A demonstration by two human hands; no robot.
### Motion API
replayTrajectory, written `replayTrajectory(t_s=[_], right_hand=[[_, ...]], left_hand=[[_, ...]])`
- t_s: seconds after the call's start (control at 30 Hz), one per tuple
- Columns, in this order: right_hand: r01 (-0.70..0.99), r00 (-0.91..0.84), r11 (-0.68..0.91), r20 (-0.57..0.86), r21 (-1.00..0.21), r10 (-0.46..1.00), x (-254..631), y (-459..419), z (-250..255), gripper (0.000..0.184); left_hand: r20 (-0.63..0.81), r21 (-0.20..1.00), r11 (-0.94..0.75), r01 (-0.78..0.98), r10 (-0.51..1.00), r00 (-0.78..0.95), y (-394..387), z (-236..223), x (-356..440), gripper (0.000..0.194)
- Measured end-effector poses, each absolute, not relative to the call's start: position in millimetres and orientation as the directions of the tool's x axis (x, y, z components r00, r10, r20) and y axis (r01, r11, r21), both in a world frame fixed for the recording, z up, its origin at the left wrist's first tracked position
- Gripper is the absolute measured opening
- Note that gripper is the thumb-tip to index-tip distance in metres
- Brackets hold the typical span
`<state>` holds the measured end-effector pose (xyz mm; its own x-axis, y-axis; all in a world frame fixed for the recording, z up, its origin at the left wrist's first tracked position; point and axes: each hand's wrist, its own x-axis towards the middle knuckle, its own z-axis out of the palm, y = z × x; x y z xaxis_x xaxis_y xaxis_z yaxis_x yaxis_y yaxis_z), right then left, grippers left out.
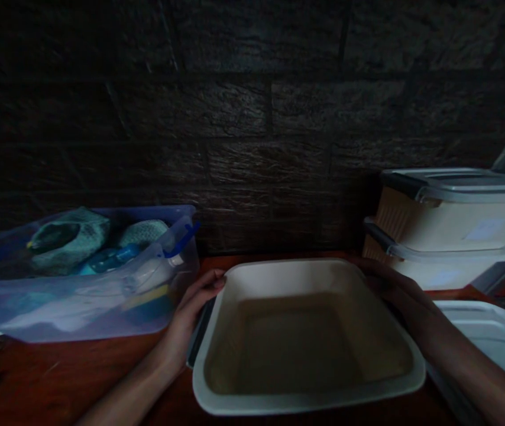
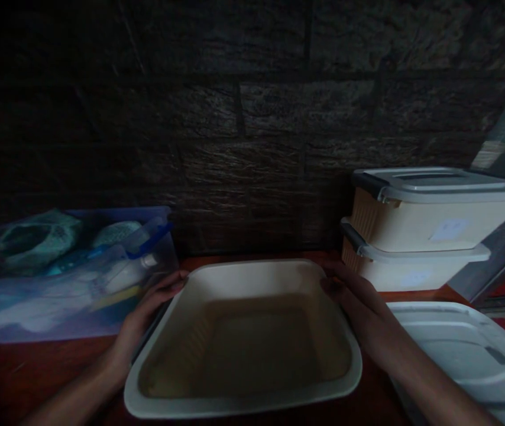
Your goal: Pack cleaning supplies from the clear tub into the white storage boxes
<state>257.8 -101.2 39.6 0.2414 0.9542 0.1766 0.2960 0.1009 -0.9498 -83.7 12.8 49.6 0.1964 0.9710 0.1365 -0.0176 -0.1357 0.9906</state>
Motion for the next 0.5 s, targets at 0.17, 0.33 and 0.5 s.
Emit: replayTrajectory(t_s=[0.17,0.33,0.5], right_hand=[[0.246,0.266,0.139,0.204,-0.959,0.942,261,-96,40,0.046],[0.231,0.296,0.153,0.219,-0.961,0.93,261,-95,38,0.042],[0.223,0.274,0.185,0.244,-0.957,0.93,257,-94,38,0.04]], left_hand=[[0.098,0.995,-0.089,-0.053,0.974,0.204,16,42,-85,0.019],[0.062,0.997,-0.05,-0.062,0.976,0.209,14,40,-84,0.02],[0.121,0.99,-0.106,-0.088,0.975,0.188,12,49,-79,0.019]])
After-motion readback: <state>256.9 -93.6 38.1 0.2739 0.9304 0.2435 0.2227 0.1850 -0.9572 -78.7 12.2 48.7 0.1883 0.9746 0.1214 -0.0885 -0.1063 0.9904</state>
